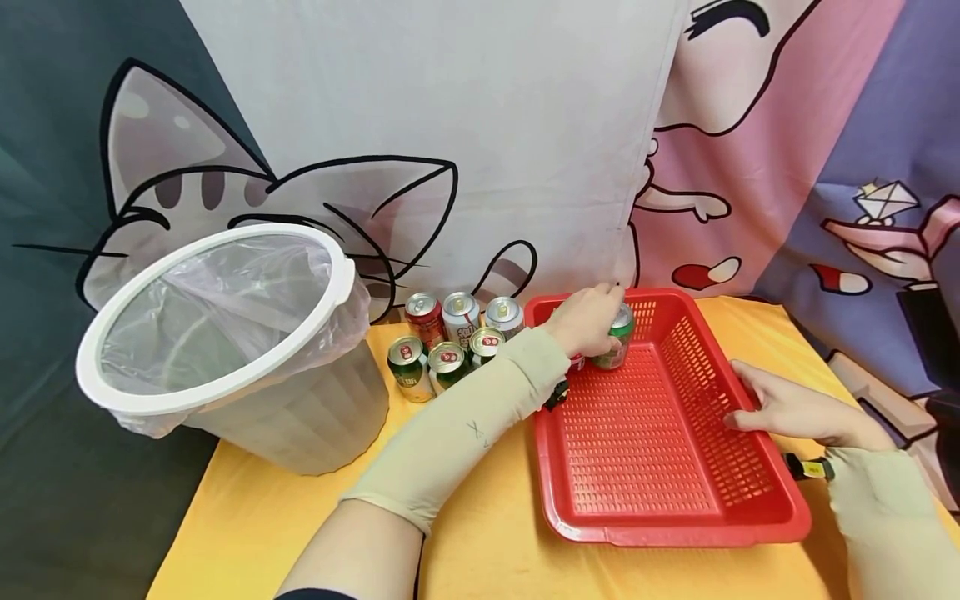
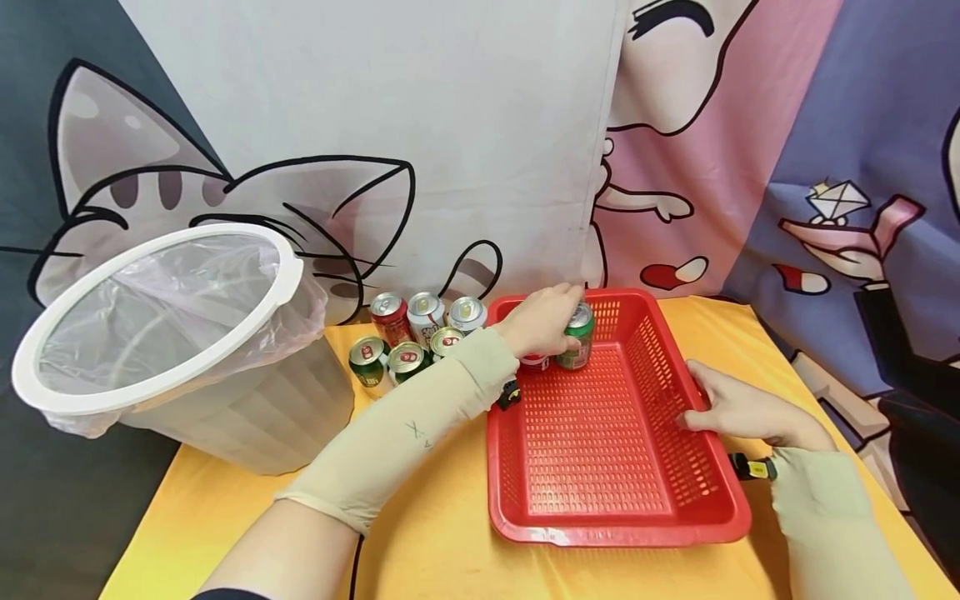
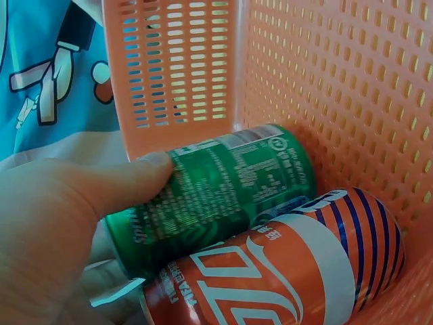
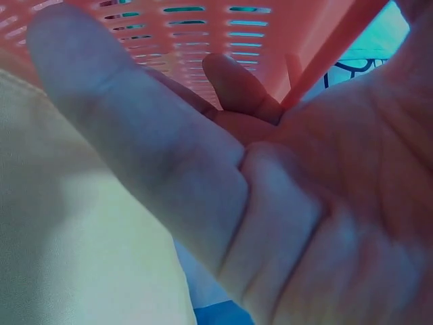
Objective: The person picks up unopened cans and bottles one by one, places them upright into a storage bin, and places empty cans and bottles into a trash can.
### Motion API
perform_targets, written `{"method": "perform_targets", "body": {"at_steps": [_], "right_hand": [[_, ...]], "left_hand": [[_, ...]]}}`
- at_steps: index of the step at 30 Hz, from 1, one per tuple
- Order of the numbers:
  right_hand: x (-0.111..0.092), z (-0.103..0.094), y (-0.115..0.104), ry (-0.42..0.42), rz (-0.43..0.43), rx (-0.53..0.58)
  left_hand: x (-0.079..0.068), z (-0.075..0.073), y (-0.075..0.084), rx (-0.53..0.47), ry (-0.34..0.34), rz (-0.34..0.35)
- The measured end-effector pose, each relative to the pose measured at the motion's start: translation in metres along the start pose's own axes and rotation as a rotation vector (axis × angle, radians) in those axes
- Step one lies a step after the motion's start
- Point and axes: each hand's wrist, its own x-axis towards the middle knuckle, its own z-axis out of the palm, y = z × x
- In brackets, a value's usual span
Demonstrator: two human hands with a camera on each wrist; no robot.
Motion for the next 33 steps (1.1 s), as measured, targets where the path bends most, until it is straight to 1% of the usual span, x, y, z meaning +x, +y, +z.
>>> {"method": "perform_targets", "body": {"at_steps": [5, 9, 12, 17, 23, 29, 33], "right_hand": [[-0.0006, -0.0007, -0.0011, -0.001, 0.01, -0.024], [-0.0003, -0.0001, -0.0006, -0.016, 0.006, 0.005], [0.0002, 0.0, -0.0001, -0.026, -0.008, 0.036], [0.0005, -0.0007, 0.0005, -0.018, -0.012, 0.029], [0.0007, -0.0023, 0.0012, -0.017, 0.009, 0.01], [0.0007, -0.0024, 0.0023, -0.027, 0.006, 0.036], [0.0009, -0.0019, 0.0035, -0.024, 0.002, 0.035]], "left_hand": [[-0.0031, 0.0012, 0.0029, -0.007, -0.021, -0.015], [-0.0026, 0.005, 0.0038, -0.007, -0.01, -0.035], [-0.0014, 0.0074, 0.0043, 0.013, -0.001, -0.038], [-0.0016, 0.0088, 0.005, 0.058, 0.011, -0.037], [-0.0035, 0.0075, 0.0068, 0.072, 0.014, -0.043], [-0.0045, 0.0067, 0.0057, 0.072, -0.004, -0.067], [-0.0078, 0.0014, 0.0036, 0.063, -0.004, -0.072]]}}
